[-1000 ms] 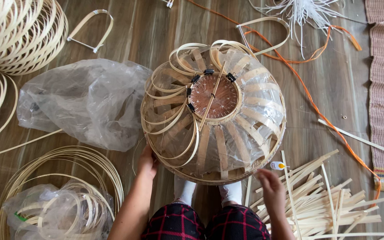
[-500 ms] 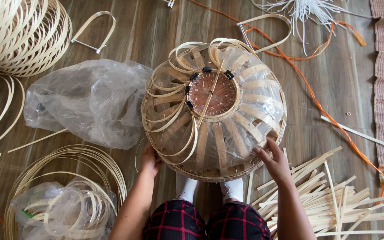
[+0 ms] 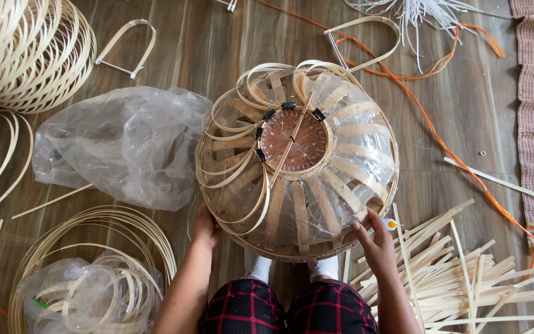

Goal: The person weaves a bamboo basket by applying glue to the ends of thin bamboo strips and sliding them into the existing structure of a dome-shaped frame.

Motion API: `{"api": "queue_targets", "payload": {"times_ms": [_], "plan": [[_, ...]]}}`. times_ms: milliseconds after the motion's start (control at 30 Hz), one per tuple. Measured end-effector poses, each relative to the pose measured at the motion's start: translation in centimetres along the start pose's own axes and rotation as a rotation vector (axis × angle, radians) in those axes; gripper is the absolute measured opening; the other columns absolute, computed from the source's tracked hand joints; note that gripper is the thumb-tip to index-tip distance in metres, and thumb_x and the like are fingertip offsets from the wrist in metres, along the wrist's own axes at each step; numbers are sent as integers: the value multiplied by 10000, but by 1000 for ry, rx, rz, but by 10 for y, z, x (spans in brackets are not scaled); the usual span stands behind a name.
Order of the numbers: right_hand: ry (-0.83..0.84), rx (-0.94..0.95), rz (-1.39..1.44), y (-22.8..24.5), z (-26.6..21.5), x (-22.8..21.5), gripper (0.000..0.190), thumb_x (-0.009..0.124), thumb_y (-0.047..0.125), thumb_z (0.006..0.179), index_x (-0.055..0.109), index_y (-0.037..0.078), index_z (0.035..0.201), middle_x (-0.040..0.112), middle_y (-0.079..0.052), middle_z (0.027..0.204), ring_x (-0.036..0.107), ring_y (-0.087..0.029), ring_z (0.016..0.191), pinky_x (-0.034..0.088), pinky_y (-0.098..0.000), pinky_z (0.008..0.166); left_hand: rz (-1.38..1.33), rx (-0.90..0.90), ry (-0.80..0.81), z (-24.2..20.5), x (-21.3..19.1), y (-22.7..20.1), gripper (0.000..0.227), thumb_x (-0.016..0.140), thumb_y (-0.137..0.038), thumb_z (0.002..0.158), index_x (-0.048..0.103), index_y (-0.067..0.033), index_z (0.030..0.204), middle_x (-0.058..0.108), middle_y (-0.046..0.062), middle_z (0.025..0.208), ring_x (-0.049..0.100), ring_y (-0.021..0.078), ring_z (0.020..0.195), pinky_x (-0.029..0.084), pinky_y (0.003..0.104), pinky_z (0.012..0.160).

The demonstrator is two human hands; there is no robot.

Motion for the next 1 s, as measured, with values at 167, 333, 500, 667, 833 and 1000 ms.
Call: {"api": "queue_targets", "payload": {"times_ms": [167, 333, 500, 667, 833, 1000], "plan": [[-212, 57, 291, -47, -25, -36, 391, 617, 174, 1016, 608, -3, 1364, 696, -126, 1286, 652, -183, 1199, 503, -315, 1047, 79, -43, -45, -2, -5, 1, 389, 407, -355, 1118, 651, -197, 1376, 591, 4, 842, 427, 101, 569, 501, 325, 555], [-490, 284, 61, -132, -80, -109, 345, 684, 202, 1028, 675, 20, 1322, 706, -159, 1249, 657, -203, 1125, 525, -324, 985, 166, -124, -139, -6, -11, -1, 407, 375, -394, 1084, 549, -245, 1420, 671, 19, 1221, 641, 175, 985, 558, 399, 788], [-411, 569, -584, -170, -132, -140, 471, 768, 344, 921, 709, 121, 1331, 625, -241, 1301, 605, -364, 1174, 486, -501, 973, 155, -97, -108, -7, -15, 2, 486, 351, -427, 1092, 545, -156, 1446, 645, 87, 1330, 644, 241, 1125, 577, 432, 887], [-256, 418, -934, -161, -119, -113, 454, 693, 439, 912, 735, 190, 1289, 722, -184, 1156, 568, -361, 1298, 440, -464, 1083, 204, -100, -145, -5, -20, -6, 480, 374, -383, 1058, 521, -186, 1471, 617, 64, 1401, 615, 230, 1163, 542, 421, 912], [-456, 406, -732, -195, -124, -127, 411, 653, 370, 966, 710, 90, 1261, 696, -224, 1233, 584, -401, 1247, 464, -487, 1057, 99, -64, -5, -13, -7, -18, 509, 452, -389, 1073, 477, -106, 1495, 578, 71, 1462, 591, 236, 1301, 538, 401, 1050], [-468, 511, -598, -230, -124, -132, 411, 756, 307, 914, 717, 149, 1291, 605, -243, 1297, 580, -421, 1183, 458, -476, 1016, 69, -64, 98, -21, -2, -25, 513, 486, -349, 1058, 484, -68, 1487, 588, 88, 1469, 600, 250, 1319, 524, 420, 1089]]}}
Point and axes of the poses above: each hand's wrist, its own z-axis towards the middle knuckle, its own x-axis out of the palm, y = z × x, the point moved 7 cm from there along z, towards the middle knuckle
